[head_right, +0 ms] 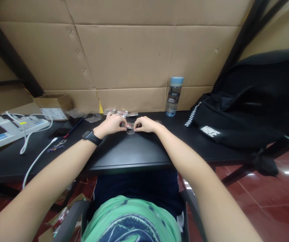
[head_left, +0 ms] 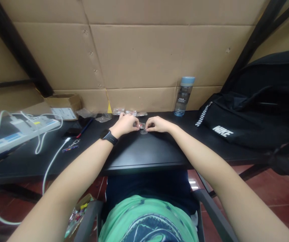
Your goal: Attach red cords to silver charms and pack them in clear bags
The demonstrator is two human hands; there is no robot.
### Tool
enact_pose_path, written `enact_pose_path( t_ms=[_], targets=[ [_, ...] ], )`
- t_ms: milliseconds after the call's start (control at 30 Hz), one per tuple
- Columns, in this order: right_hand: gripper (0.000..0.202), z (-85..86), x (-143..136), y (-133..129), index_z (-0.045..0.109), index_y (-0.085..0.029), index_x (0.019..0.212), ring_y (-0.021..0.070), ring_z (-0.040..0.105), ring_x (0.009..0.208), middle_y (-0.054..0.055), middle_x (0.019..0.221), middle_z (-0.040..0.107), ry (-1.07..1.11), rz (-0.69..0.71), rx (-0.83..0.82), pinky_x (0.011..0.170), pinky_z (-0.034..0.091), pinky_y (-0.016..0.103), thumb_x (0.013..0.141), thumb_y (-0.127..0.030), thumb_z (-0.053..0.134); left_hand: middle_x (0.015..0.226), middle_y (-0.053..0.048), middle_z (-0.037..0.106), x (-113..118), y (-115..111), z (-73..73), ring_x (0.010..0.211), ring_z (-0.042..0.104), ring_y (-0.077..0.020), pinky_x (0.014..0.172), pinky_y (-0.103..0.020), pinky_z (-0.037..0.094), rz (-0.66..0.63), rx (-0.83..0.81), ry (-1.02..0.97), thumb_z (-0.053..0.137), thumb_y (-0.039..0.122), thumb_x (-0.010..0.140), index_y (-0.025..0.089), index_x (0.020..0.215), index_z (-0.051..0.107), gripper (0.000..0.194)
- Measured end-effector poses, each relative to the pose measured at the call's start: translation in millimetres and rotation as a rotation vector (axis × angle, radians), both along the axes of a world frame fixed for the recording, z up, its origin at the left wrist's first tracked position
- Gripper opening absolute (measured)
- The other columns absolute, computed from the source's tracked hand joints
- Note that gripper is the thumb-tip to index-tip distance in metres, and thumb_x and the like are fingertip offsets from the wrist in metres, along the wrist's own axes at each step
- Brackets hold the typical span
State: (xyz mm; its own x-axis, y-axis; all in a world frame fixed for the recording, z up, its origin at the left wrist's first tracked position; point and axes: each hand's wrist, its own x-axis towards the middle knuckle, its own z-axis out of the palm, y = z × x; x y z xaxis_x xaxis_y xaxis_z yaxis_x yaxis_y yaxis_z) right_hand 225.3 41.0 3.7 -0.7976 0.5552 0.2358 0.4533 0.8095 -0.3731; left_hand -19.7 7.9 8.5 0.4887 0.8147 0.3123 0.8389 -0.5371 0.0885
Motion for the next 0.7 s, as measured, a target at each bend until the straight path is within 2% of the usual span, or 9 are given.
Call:
enact_pose_path(
  t_ms=[133,233,333,467,600,700],
  targets=[
    [0.009,-1.3,-3,-1,0.079,-0.020,0.090,0.0168,0.068,0.083,0.003,0.092,0.075,0.021,0.005,0.007,0.078,0.048,0.026,0.088,-0.022,0.070,0.095,-0.004,0.078,-3,1,3.6,0.104,0.065,-0.0301,0.105,-0.049,0.029,0.039,0.015,0.014,0.075,0.041,0.084,0.027,0.082,0.079,0.014],
    [0.012,-0.6,-4,-3,0.079,-0.019,0.094,0.0167,0.068,0.081,0.003,0.091,0.076,0.026,-0.031,-0.003,0.077,0.049,0.026,0.085,-0.020,0.071,0.094,-0.003,0.079,-5,-1,8.1,0.100,0.068,-0.0288,0.106,-0.049,0.031,0.044,-0.033,-0.012,0.071,0.047,0.088,0.030,0.087,0.081,0.020],
    [0.021,0.1,-3,-5,0.079,-0.020,0.101,0.0182,0.070,0.088,0.003,0.097,0.078,0.033,-0.070,-0.019,0.081,0.050,0.027,0.080,-0.024,0.078,0.093,-0.001,0.080,-7,-2,11.9,0.096,0.069,-0.0268,0.102,-0.044,0.039,0.041,-0.096,-0.077,0.069,0.049,0.089,0.031,0.092,0.082,0.023],
    [0.025,-2.0,-3,-4,0.081,-0.026,0.101,0.0205,0.069,0.103,0.003,0.112,0.076,0.030,-0.036,-0.014,0.094,0.050,0.031,0.077,-0.031,0.083,0.088,-0.001,0.080,-10,-1,13.0,0.095,0.070,-0.0256,0.092,-0.037,0.047,0.058,-0.134,-0.134,0.069,0.050,0.086,0.028,0.088,0.081,0.025],
    [0.016,-5.5,-4,2,0.082,-0.023,0.094,0.0207,0.067,0.112,0.007,0.126,0.071,0.046,-0.050,0.001,0.103,0.046,0.033,0.088,-0.036,0.073,0.087,0.000,0.079,-12,2,9.5,0.091,0.071,-0.0235,0.089,-0.035,0.049,0.021,-0.155,-0.197,0.068,0.048,0.086,0.027,0.096,0.077,0.025],
    [0.024,-7.1,-5,8,0.082,-0.020,0.087,0.0205,0.067,0.112,0.007,0.126,0.071,0.047,-0.122,-0.014,0.102,0.046,0.030,0.095,-0.032,0.063,0.088,0.000,0.079,-13,5,5.3,0.083,0.072,-0.0217,0.086,-0.035,0.051,0.034,-0.169,-0.280,0.068,0.045,0.087,0.027,0.115,0.068,0.034]
  ],
)
